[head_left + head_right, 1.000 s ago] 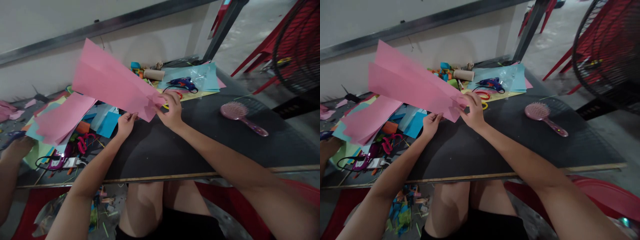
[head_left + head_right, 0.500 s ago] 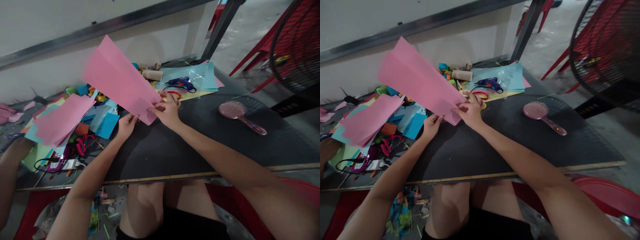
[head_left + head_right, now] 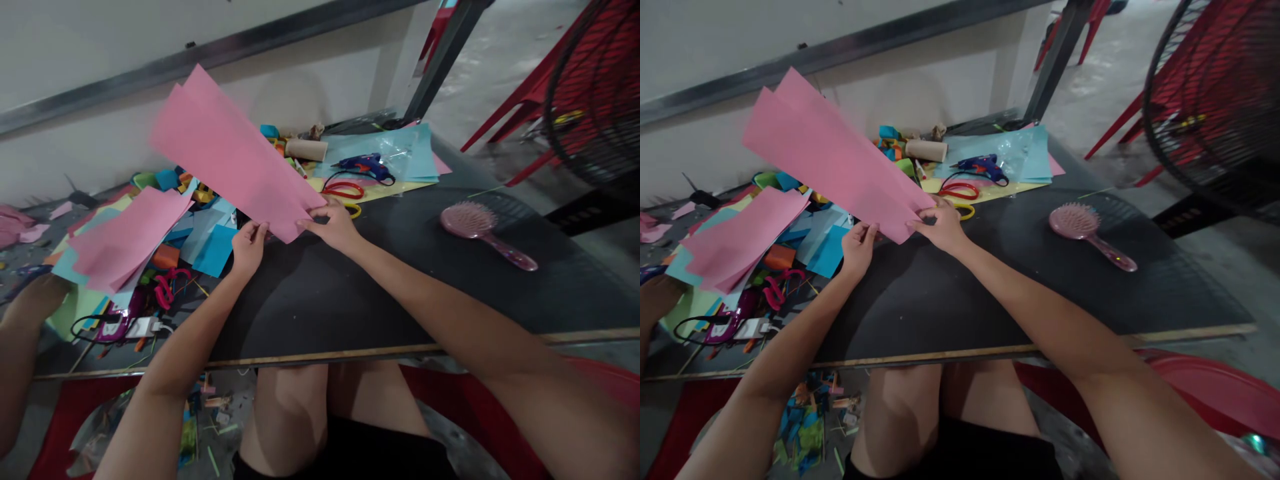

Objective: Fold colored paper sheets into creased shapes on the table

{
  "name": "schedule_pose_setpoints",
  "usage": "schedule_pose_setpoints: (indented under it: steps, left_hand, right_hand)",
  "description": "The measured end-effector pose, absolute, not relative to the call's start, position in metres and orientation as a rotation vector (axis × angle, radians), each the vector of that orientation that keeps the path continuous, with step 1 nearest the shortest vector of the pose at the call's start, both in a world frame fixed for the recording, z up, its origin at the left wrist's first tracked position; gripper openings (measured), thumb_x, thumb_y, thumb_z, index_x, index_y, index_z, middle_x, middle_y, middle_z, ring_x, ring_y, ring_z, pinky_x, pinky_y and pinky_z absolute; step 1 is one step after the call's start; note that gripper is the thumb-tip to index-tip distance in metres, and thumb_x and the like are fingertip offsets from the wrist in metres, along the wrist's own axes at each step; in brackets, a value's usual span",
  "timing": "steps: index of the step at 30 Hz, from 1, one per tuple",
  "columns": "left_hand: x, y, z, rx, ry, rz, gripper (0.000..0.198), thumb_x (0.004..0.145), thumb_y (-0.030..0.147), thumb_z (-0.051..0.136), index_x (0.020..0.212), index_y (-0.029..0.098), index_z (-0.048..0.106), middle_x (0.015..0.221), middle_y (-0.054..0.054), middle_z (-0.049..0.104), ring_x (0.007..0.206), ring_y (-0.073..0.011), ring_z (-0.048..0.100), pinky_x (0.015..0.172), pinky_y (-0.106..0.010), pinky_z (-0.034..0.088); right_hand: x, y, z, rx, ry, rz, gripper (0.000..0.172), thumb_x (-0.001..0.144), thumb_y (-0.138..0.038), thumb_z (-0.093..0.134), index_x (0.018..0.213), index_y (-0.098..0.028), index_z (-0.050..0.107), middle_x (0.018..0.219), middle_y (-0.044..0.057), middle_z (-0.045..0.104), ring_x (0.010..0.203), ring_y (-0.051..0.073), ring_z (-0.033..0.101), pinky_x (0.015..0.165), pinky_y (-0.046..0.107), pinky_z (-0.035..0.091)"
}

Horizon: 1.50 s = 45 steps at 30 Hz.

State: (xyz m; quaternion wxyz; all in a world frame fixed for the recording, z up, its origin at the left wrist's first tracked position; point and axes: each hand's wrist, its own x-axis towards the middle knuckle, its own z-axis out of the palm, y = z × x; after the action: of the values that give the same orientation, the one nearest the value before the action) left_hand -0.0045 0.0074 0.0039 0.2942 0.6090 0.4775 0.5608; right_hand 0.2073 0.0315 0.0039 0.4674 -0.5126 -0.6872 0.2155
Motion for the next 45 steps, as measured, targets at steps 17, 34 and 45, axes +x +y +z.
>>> schedule_pose_setpoints:
  steps: [17,34,45]
  left_hand:
    - [-0.011,0.012,0.002,1.686,1.349,1.632,0.029,0.091,0.046,0.056,0.081,0.019,0.060,0.071,0.000,0.062,0.066,-0.0122,0.059,0.066,-0.025,0.049]
    - [-0.013,0.015,-0.004,1.650,1.244,1.222,0.041,0.079,0.054,0.069,0.094,0.016,0.069,0.087,-0.006,0.073,0.077,-0.0171,0.066,0.066,-0.027,0.053]
    - [-0.010,0.015,-0.003,1.458,1.299,1.317,0.040,0.078,0.051,0.071,0.098,0.016,0.068,0.072,-0.002,0.070,0.046,-0.0109,0.056,0.039,-0.022,0.042]
  right_hand:
    - [0.205,0.037,-0.001,-0.915,-1.304,0.911,0.073,0.059,-0.070,0.079,0.117,-0.030,0.062,0.129,0.009,0.059,0.120,0.028,0.057,0.097,0.049,0.053]
    - [0.211,0.027,0.015,-1.022,-1.599,1.050,0.048,0.066,-0.066,0.073,0.068,-0.018,0.069,0.064,0.001,0.065,0.058,0.015,0.059,0.052,0.029,0.049]
    - [0.458,-0.054,0.028,-1.975,-1.406,0.496,0.052,0.047,-0.083,0.071,0.049,-0.031,0.071,0.048,0.016,0.059,0.042,0.015,0.049,0.051,0.045,0.028]
